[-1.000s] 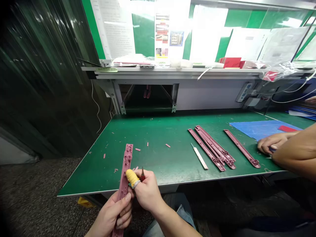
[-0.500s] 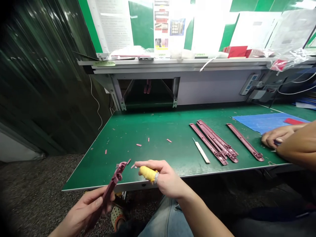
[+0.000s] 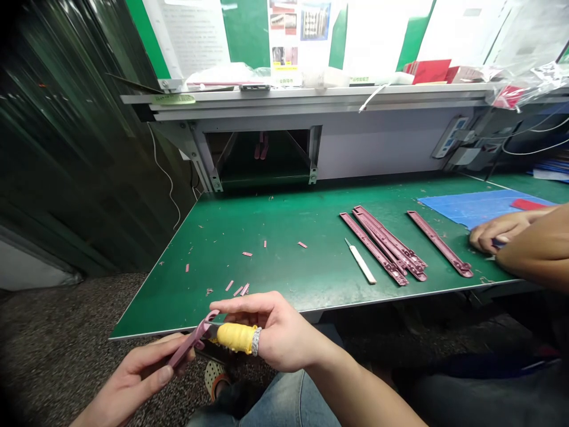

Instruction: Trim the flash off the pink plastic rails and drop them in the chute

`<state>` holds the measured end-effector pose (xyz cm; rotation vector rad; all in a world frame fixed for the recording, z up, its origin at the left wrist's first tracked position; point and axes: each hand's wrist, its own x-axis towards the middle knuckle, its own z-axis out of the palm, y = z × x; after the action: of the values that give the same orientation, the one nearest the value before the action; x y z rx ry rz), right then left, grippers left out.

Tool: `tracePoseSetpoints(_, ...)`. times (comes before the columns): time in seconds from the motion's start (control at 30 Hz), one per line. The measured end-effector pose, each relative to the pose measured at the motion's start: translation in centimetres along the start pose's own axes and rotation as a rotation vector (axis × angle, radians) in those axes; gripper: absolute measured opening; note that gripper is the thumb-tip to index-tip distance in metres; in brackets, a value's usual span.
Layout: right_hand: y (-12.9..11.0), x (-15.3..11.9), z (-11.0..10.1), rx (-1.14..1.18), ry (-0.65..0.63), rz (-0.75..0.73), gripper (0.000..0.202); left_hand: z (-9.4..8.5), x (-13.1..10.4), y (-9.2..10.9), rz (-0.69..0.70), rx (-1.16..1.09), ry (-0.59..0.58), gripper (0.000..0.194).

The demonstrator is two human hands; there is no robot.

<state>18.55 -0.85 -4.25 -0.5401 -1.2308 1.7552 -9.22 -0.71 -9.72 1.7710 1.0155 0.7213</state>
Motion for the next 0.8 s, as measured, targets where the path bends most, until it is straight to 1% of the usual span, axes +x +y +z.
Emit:
tracePoseSetpoints(0.07,-0.3,-0.1,0.3,-0.074,0.005,-0.050,0.031,0.3,-0.4,-0.3,0.104,0.138,0.091,0.036)
tracePoseSetpoints(0.13,-0.5,-0.2,0.6,-0.223,0.030,-0.120,0.030,0.6,-0.8,-0.5,0.224,0.264,0.196,0.043)
tracePoseSetpoints(0.2,-0.7,-0.3,0.9,-0.393,0.075,-0.189,0.029,1.0,-1.0,-0.4,0.338,0.352,0.307,0.049)
tracePoseSetpoints(0.27,-0.9,-0.4,1.1,-0.483,0.119,-0.217,0.029,1.2,-1.0,0.0,0.447,0.407,0.421,0.053)
tracePoseSetpoints(0.33,-1.0,-0.5,1.3,-0.446,0.132,-0.187,0.029,1.1,-0.8,0.5,0.543,0.466,0.538,0.055)
tracePoseSetpoints(0.43,-0.9,-0.6,1.3,-0.251,0.090,-0.061,0.029,0.5,-0.5,1.3,0.616,0.592,0.650,0.058)
tracePoseSetpoints(0.5,-0.6,-0.6,1.1,-0.153,0.064,0.024,0.030,0.0,-0.5,1.6,0.637,0.676,0.698,0.062)
tracePoseSetpoints(0.6,-0.3,-0.6,0.8,-0.158,0.053,0.079,0.034,-0.4,-0.8,1.9,0.618,0.733,0.765,0.061)
tracePoseSetpoints(0.67,-0.4,-0.6,0.6,-0.225,0.047,0.096,0.035,-0.4,-1.1,2.2,0.561,0.725,0.782,0.053)
tracePoseSetpoints(0.73,-0.8,-0.5,0.3,-0.360,0.053,0.087,0.032,-0.2,-1.3,2.6,0.488,0.675,0.776,0.042)
tracePoseSetpoints(0.8,-1.3,-0.3,-0.2,-0.570,0.116,0.016,0.028,0.4,-1.4,3.2,0.392,0.524,0.777,0.033)
